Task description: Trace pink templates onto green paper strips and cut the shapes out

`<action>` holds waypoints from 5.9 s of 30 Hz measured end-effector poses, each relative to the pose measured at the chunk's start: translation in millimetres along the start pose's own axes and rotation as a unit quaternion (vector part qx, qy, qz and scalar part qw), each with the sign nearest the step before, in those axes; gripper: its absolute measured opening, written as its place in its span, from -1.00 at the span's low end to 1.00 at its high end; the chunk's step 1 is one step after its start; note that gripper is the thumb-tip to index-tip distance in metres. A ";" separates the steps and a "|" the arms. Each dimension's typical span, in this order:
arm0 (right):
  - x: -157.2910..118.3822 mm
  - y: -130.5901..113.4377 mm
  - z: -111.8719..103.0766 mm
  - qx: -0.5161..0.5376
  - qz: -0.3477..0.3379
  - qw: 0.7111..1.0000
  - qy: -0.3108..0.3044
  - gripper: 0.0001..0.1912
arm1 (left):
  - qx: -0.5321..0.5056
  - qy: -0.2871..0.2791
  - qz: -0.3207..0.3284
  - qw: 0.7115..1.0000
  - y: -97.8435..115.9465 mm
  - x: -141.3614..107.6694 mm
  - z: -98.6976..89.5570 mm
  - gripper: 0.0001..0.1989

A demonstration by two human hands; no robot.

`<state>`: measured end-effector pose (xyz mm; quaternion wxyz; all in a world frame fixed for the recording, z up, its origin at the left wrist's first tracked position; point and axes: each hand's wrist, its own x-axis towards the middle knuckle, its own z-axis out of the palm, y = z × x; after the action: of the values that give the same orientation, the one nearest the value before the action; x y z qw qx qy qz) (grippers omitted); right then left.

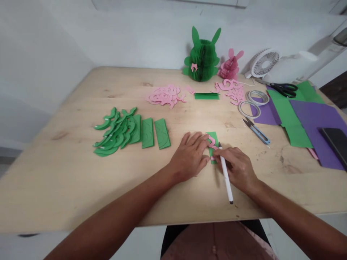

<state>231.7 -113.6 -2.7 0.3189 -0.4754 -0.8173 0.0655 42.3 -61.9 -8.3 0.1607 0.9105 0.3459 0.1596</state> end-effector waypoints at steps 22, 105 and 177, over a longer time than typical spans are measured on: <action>-0.1 -2.5 0.0 -0.017 -0.014 1.000 0.008 -0.83 | 0.010 -0.001 -0.001 1.000 0.8 0.9 0.1 -0.65; 2.1 0.4 -12.3 0.226 0.253 0.934 0.111 -0.76 | 0.009 0.006 -0.008 1.000 3.3 2.2 1.2 -0.63; 18.1 -10.5 -32.6 0.300 0.343 0.890 0.023 -0.84 | 0.011 0.006 0.000 1.000 2.6 2.2 -1.2 -0.66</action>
<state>236.8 -110.9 35.7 0.4228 -0.6093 -0.5372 0.4019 44.9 -62.1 -5.8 0.1485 0.9113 0.3485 0.1613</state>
